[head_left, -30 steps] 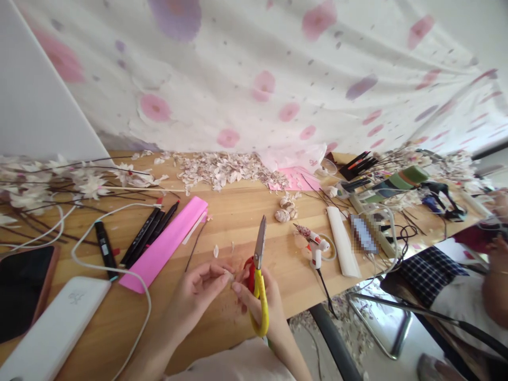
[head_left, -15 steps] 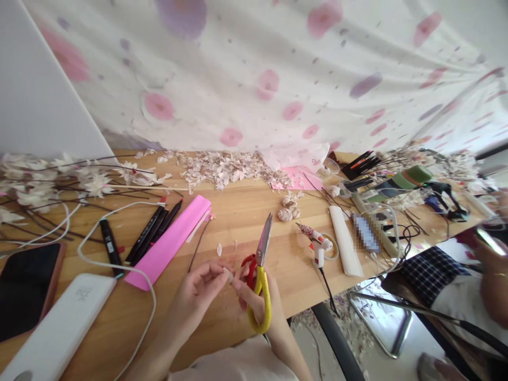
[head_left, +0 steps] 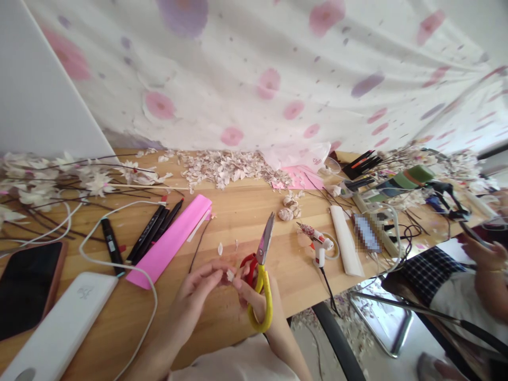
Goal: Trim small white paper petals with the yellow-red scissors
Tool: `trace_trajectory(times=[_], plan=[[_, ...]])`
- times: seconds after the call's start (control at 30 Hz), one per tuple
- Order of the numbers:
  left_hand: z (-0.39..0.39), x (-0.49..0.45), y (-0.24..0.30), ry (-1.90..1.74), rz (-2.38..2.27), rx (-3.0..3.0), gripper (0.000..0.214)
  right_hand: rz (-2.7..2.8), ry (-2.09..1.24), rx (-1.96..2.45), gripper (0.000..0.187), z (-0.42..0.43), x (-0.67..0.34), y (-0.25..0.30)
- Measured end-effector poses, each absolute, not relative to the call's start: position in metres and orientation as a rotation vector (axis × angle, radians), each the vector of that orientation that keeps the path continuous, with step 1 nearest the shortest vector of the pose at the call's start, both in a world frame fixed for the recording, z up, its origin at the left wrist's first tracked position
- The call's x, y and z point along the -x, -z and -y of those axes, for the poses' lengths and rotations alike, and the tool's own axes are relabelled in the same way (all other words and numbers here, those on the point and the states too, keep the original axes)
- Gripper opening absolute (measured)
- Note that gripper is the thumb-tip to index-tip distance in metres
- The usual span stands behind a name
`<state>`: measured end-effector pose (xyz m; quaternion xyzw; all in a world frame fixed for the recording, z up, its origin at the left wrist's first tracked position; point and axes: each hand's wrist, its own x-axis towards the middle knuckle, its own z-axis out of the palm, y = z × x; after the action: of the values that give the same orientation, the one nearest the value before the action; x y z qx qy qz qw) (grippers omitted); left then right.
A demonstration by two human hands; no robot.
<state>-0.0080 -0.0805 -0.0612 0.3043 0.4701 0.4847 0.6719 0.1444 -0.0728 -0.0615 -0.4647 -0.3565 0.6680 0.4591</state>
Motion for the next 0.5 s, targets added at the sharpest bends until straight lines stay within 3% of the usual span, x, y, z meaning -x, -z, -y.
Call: trace_trajectory(times=[0.5], plan=[[0.0769, 0.0043, 0.0619, -1.095, -0.858, -0.75, 0.017, 0.763, -1.894, 0.948, 0.062, 0.0699, -0.1395, 0.0579]])
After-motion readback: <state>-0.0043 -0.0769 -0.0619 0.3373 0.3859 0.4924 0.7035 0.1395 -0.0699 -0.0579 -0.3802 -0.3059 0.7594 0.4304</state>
